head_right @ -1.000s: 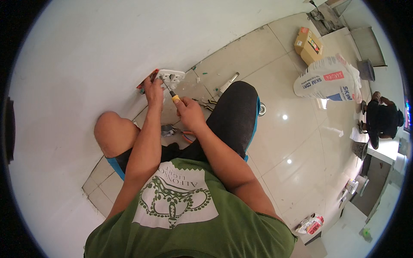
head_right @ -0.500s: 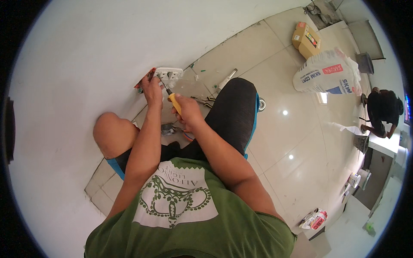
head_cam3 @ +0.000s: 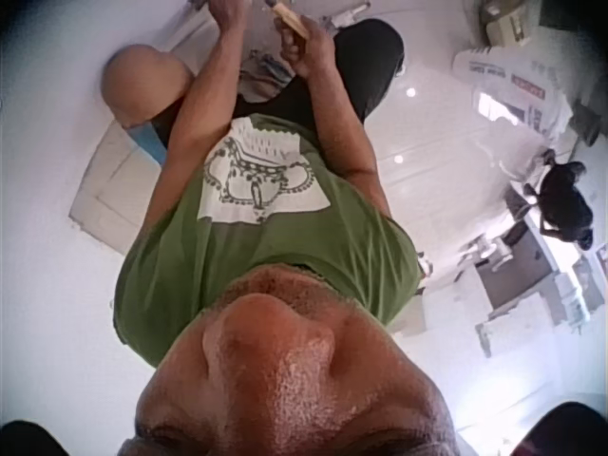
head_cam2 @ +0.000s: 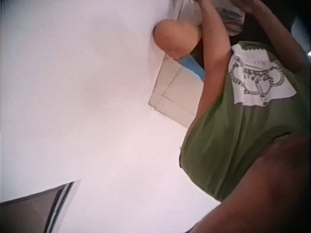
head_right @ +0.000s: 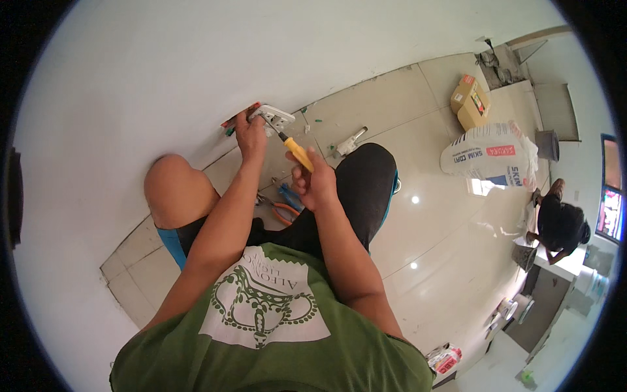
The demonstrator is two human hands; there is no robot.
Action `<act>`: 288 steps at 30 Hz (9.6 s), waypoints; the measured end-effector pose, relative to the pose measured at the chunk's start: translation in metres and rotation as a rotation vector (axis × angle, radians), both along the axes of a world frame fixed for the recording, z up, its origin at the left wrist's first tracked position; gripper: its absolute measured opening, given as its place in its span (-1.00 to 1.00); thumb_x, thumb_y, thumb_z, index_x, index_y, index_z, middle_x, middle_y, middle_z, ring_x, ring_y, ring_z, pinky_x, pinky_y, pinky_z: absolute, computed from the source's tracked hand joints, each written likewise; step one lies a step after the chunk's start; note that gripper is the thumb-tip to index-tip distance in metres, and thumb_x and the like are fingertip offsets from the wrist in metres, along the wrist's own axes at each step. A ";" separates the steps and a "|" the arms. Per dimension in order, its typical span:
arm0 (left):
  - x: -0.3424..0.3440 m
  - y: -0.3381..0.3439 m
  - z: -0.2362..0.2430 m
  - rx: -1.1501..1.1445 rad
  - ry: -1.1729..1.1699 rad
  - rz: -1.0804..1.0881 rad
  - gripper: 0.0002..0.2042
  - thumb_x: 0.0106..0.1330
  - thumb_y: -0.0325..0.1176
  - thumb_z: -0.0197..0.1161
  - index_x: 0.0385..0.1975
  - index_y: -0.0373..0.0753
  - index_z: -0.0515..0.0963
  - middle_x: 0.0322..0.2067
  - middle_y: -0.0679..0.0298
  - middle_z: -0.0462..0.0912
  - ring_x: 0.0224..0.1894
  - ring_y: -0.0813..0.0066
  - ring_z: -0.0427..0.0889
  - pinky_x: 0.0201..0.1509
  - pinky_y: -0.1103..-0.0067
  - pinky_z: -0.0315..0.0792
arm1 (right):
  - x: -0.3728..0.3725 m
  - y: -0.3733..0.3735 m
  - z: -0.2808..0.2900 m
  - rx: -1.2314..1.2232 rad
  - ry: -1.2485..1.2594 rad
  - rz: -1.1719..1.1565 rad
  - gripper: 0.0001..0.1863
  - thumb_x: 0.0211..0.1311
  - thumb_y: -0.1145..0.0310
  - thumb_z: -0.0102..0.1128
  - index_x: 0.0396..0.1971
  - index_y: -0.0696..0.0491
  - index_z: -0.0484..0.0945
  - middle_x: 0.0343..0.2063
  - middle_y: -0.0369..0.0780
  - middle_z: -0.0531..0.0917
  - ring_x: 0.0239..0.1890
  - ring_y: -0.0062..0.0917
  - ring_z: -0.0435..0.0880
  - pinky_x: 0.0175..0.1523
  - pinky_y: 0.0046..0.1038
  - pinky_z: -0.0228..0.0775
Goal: Installing an electrical wall socket using hand tools.
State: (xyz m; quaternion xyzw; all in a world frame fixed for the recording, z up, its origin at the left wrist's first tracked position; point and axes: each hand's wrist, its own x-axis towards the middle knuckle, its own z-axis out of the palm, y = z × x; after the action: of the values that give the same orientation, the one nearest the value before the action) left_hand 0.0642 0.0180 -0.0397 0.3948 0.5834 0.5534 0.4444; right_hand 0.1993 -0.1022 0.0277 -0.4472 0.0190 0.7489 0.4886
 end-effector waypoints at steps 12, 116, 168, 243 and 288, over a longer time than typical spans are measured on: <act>0.009 -0.012 0.026 -0.070 0.115 0.088 -0.60 0.24 -0.53 0.01 0.10 -0.24 0.50 0.01 0.02 0.66 0.06 0.00 0.62 0.18 0.27 0.43 | -0.039 -0.005 -0.010 0.261 -1.426 0.249 -0.71 0.29 0.36 0.31 -0.08 0.19 0.55 -0.28 -0.11 0.69 -0.29 -0.35 0.66 -0.12 -0.34 0.48; 0.022 -0.104 -0.018 -0.638 -0.185 0.057 -0.68 0.35 -0.20 0.25 0.00 -0.24 0.53 -0.15 0.30 0.61 -0.13 0.37 0.59 0.01 0.46 0.46 | 0.110 -0.094 0.101 0.702 -1.225 -0.700 -0.65 0.46 0.34 0.05 0.09 0.26 0.45 -0.20 -0.12 0.60 -0.26 -0.43 0.55 -0.16 -0.37 0.46; 0.170 -0.183 -0.161 0.818 1.096 -1.661 -0.81 0.36 -0.26 0.10 -0.11 -0.13 0.52 -0.03 0.28 0.62 0.16 0.25 0.53 0.10 0.22 0.49 | 0.134 -0.228 -0.144 -0.026 -1.413 0.008 -0.76 0.41 0.39 0.17 -0.05 0.16 0.69 -0.33 -0.22 0.67 -0.33 -0.59 0.64 -0.16 -0.52 0.51; -0.047 -0.061 0.086 -0.344 -0.865 -0.788 -0.76 0.50 -0.32 0.21 0.07 -0.19 0.64 -0.15 0.27 0.74 -0.13 0.56 0.67 -0.07 0.48 0.58 | -0.004 0.045 0.056 1.404 -2.082 -0.008 -0.84 0.03 0.52 0.47 -0.40 0.02 0.64 -0.32 -0.24 0.69 -0.37 -0.40 0.65 -0.35 -0.43 0.52; -0.080 -0.004 -0.039 0.551 0.583 -0.100 -0.92 0.37 -0.45 0.33 -0.20 -0.26 0.61 -0.54 0.23 0.71 -0.56 0.51 0.69 -0.48 0.56 0.55 | 0.048 0.025 -0.075 0.433 -1.816 1.236 -0.60 0.27 0.06 0.29 -0.01 -0.01 0.62 -0.05 -0.14 0.63 -0.02 -0.15 0.69 0.10 -0.16 0.55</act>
State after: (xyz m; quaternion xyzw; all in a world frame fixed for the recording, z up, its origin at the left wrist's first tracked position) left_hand -0.0155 0.0142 -0.0788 0.6676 0.4949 0.5314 0.1642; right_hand 0.2476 -0.0773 -0.0471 -0.6661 -0.7009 0.2460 -0.0674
